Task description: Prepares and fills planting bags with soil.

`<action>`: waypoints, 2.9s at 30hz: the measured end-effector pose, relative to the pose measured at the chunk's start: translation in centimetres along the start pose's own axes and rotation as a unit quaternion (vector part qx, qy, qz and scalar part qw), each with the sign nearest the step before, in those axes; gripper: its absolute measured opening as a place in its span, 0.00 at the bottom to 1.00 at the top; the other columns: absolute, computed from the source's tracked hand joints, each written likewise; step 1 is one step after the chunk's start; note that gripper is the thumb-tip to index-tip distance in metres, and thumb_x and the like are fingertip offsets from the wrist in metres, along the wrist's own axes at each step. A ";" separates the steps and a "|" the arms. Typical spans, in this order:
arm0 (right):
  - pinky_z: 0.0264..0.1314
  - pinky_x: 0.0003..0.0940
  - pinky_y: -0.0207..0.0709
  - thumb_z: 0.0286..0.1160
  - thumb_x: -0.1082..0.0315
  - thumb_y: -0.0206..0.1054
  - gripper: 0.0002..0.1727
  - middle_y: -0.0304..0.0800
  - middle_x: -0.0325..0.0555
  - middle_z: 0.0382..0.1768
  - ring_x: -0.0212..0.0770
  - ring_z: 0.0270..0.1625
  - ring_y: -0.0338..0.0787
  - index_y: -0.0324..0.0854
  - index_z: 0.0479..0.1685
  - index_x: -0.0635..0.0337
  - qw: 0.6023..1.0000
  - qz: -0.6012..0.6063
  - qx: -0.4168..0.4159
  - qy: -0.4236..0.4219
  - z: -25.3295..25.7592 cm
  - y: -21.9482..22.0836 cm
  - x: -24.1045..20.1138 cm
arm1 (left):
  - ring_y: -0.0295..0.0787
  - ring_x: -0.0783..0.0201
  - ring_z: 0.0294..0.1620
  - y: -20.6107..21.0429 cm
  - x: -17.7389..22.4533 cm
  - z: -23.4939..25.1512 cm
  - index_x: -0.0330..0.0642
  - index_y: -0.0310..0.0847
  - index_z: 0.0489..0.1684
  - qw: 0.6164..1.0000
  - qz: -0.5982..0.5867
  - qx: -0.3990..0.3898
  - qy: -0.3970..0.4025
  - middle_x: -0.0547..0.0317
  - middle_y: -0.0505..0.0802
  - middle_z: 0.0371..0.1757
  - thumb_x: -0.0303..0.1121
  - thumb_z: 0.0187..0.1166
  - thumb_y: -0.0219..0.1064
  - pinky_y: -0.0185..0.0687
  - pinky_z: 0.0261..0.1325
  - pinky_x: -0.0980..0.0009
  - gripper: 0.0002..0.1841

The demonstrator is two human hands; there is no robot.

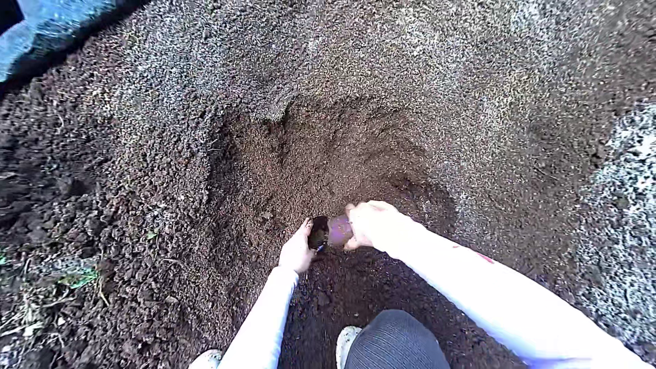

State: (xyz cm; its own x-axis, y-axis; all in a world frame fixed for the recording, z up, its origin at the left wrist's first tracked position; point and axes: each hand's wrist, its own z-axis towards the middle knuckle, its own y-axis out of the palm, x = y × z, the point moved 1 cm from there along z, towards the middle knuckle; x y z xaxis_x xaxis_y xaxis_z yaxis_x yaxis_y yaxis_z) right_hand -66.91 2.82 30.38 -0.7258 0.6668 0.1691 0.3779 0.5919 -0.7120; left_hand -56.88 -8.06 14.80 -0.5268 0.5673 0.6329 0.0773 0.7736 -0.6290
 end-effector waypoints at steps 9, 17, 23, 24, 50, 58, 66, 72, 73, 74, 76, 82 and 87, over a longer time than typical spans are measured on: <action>0.79 0.68 0.69 0.64 0.32 0.76 0.57 0.80 0.74 0.72 0.69 0.76 0.81 0.65 0.84 0.70 0.923 0.316 -0.113 0.189 3.0 26.3 9.8 | 0.62 0.54 0.92 -0.2 -2.1 0.5 0.50 0.57 0.94 1.000 -0.001 0.007 -0.010 0.58 0.57 0.97 0.27 0.77 0.70 0.61 0.89 0.51 0.41; 0.76 0.60 0.75 0.69 0.37 0.76 0.54 0.82 0.69 0.71 0.64 0.72 0.85 0.61 0.87 0.66 0.747 0.591 0.038 0.301 9.8 34.0 2.8 | 0.60 0.51 0.93 0.3 -2.6 0.8 0.49 0.62 0.92 1.000 -0.025 0.003 -0.004 0.49 0.61 0.95 0.26 0.79 0.63 0.58 0.90 0.51 0.36; 0.71 0.60 0.78 0.67 0.42 0.79 0.53 0.82 0.70 0.70 0.63 0.67 0.88 0.61 0.85 0.68 0.702 0.636 0.123 0.297 16.2 31.2 4.1 | 0.66 0.53 0.90 0.4 -3.9 1.4 0.50 0.65 0.90 0.998 -0.055 0.015 0.004 0.47 0.68 0.91 0.38 0.84 0.64 0.61 0.88 0.55 0.32; 0.71 0.59 0.79 0.67 0.42 0.80 0.53 0.82 0.70 0.70 0.62 0.67 0.88 0.60 0.85 0.68 0.701 0.636 0.131 0.295 17.1 30.9 4.2 | 0.67 0.53 0.89 0.3 -3.9 1.6 0.49 0.64 0.91 0.998 -0.061 0.014 0.004 0.46 0.69 0.90 0.35 0.83 0.64 0.62 0.88 0.55 0.33; 0.80 0.62 0.69 0.60 0.32 0.78 0.56 0.74 0.60 0.81 0.59 0.80 0.78 0.64 0.86 0.60 0.977 0.194 0.079 -0.033 3.5 7.7 5.1 | 0.67 0.53 0.89 0.9 -0.5 0.3 0.44 0.52 0.95 0.993 -0.115 0.020 0.004 0.50 0.67 0.92 0.27 0.77 0.70 0.61 0.90 0.51 0.43; 0.76 0.65 0.71 0.70 0.44 0.77 0.47 0.78 0.67 0.75 0.64 0.77 0.79 0.66 0.83 0.65 0.998 -0.058 -0.013 -0.001 3.7 1.2 -4.7 | 0.61 0.59 0.92 0.6 -2.3 0.0 0.48 0.47 0.97 0.988 -0.145 0.027 0.032 0.56 0.59 0.96 0.25 0.75 0.70 0.56 0.92 0.56 0.47; 0.78 0.64 0.69 0.68 0.45 0.80 0.47 0.79 0.66 0.75 0.63 0.79 0.78 0.68 0.83 0.66 0.995 -0.098 -0.021 0.002 3.8 -0.9 -5.9 | 0.57 0.61 0.94 0.5 -2.8 0.0 0.48 0.46 0.97 0.992 -0.122 0.016 0.042 0.60 0.55 0.97 0.25 0.74 0.69 0.53 0.93 0.59 0.47; 0.68 0.70 0.75 0.62 0.32 0.77 0.47 0.87 0.64 0.63 0.65 0.68 0.86 0.74 0.77 0.55 0.995 0.068 0.058 0.039 -0.8 0.6 5.7 | 0.57 0.61 0.94 0.3 -2.6 0.1 0.48 0.48 0.97 0.994 -0.101 0.013 0.031 0.60 0.57 0.97 0.26 0.75 0.69 0.53 0.93 0.58 0.46; 0.68 0.70 0.75 0.61 0.30 0.77 0.50 0.87 0.66 0.63 0.66 0.67 0.86 0.72 0.79 0.56 0.985 0.131 0.083 0.071 -2.1 2.8 10.2 | 0.57 0.61 0.94 0.2 -2.6 0.1 0.49 0.48 0.97 0.995 -0.097 0.011 0.030 0.61 0.57 0.97 0.26 0.76 0.69 0.54 0.93 0.57 0.45; 0.68 0.68 0.76 0.61 0.30 0.76 0.53 0.84 0.68 0.66 0.65 0.67 0.86 0.68 0.83 0.57 0.963 0.218 0.113 0.115 -4.1 5.7 14.9 | 0.58 0.61 0.94 0.1 -2.5 0.1 0.49 0.49 0.97 0.995 -0.093 0.011 0.029 0.61 0.58 0.97 0.26 0.76 0.68 0.55 0.93 0.57 0.45; 0.50 0.64 0.83 0.64 0.36 0.74 0.56 0.81 0.73 0.66 0.63 0.52 0.89 0.55 0.92 0.55 0.858 0.390 0.225 0.247 -9.0 13.8 22.5 | 0.61 0.58 0.93 0.0 -2.5 0.1 0.50 0.51 0.96 0.996 -0.087 0.013 0.023 0.60 0.59 0.96 0.26 0.76 0.69 0.58 0.91 0.54 0.44; 0.76 0.74 0.69 0.68 0.41 0.79 0.58 0.81 0.81 0.68 0.77 0.71 0.82 0.55 0.89 0.72 0.795 0.394 0.150 0.437 -13.4 30.8 21.2 | 0.65 0.48 0.90 0.5 -2.2 1.1 0.47 0.60 0.93 0.997 -0.066 0.035 0.025 0.48 0.67 0.92 0.24 0.77 0.69 0.60 0.89 0.45 0.39; 0.80 0.64 0.70 0.65 0.38 0.79 0.52 0.82 0.69 0.71 0.66 0.75 0.82 0.67 0.83 0.67 0.831 0.445 0.072 0.327 -1.2 32.8 14.8 | 0.64 0.45 0.90 1.1 -2.3 1.4 0.48 0.66 0.90 0.999 -0.037 0.032 -0.008 0.43 0.68 0.91 0.27 0.81 0.64 0.60 0.88 0.44 0.32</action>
State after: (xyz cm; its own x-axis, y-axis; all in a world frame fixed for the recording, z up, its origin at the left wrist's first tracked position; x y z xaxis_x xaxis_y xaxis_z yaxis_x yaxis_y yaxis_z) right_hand -64.60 32.61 10.36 0.2897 0.9426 -0.1661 0.4907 -0.2952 -0.8198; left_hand -56.76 -8.90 12.02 -0.5420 0.5050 0.6717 -0.0153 0.7933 -0.6087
